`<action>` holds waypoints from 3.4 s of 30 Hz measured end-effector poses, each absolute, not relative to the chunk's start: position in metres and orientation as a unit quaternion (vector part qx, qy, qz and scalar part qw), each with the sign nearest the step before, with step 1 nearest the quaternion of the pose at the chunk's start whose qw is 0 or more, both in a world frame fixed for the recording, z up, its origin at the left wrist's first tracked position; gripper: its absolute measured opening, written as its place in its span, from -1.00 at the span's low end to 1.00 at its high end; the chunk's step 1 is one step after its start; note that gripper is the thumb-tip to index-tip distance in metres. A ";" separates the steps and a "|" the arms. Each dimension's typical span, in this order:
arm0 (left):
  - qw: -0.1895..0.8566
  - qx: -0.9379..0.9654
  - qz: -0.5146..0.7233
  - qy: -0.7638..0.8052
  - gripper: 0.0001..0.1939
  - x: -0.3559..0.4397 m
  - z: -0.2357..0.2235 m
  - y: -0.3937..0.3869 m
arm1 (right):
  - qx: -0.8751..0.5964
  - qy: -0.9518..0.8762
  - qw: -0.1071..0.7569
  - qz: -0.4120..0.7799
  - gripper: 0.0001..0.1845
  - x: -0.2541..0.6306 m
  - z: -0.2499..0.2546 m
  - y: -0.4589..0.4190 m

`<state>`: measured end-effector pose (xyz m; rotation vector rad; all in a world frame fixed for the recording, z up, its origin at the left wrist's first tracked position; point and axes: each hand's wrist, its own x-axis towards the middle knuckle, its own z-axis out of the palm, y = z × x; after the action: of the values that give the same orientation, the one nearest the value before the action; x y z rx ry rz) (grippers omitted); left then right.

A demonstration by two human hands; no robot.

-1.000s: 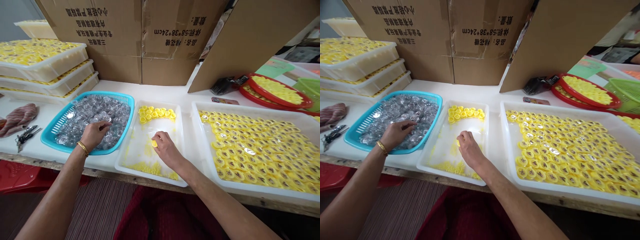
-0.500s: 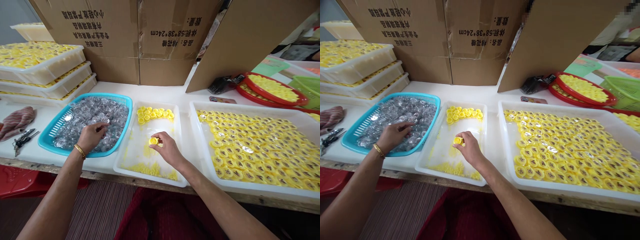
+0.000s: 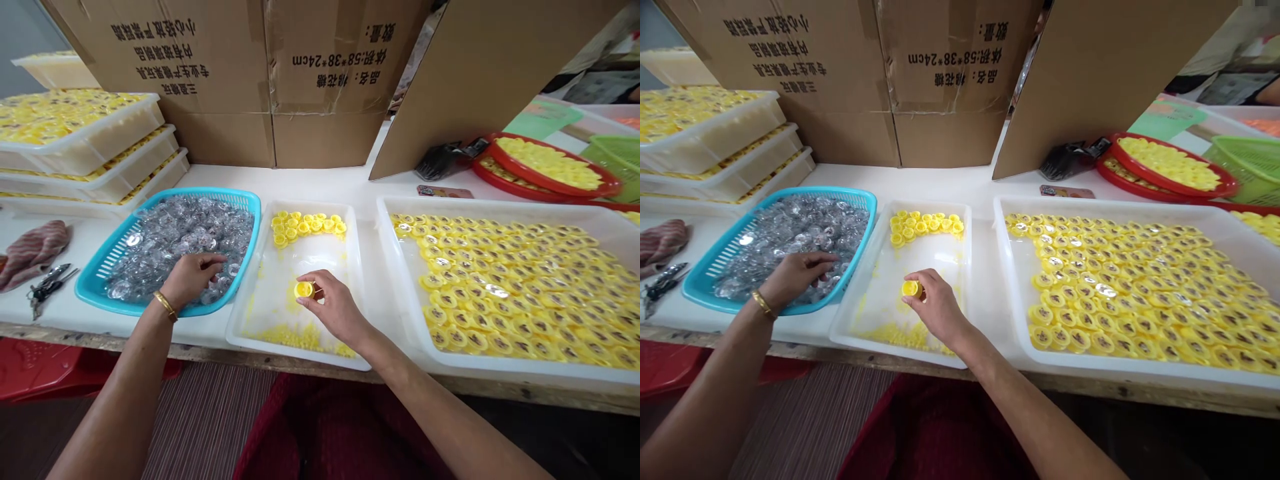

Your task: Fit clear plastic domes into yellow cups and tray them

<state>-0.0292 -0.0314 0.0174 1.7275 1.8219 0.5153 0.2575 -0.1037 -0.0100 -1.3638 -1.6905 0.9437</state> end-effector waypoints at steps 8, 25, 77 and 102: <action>0.121 0.798 0.213 0.551 -0.73 0.046 0.021 -0.067 | -0.614 -0.541 0.449 0.358 -0.70 0.268 -0.015 -0.092; 0.285 0.800 0.107 0.517 -0.83 0.102 0.003 -0.071 | -0.607 -0.596 0.411 0.328 -0.67 0.265 -0.016 -0.096; 0.235 0.627 0.284 0.686 -0.87 0.001 0.032 -0.034 | -0.593 -0.579 0.330 0.452 -0.60 0.264 -0.015 -0.095; 0.327 0.676 0.450 0.483 -0.91 0.108 0.003 -0.091 | -0.501 -0.654 0.423 0.378 -0.79 0.261 -0.008 -0.103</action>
<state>0.1084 -0.0908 0.0030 1.7707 1.2659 1.1783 0.2608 -0.1035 -0.0083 -1.2554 -1.6363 0.9453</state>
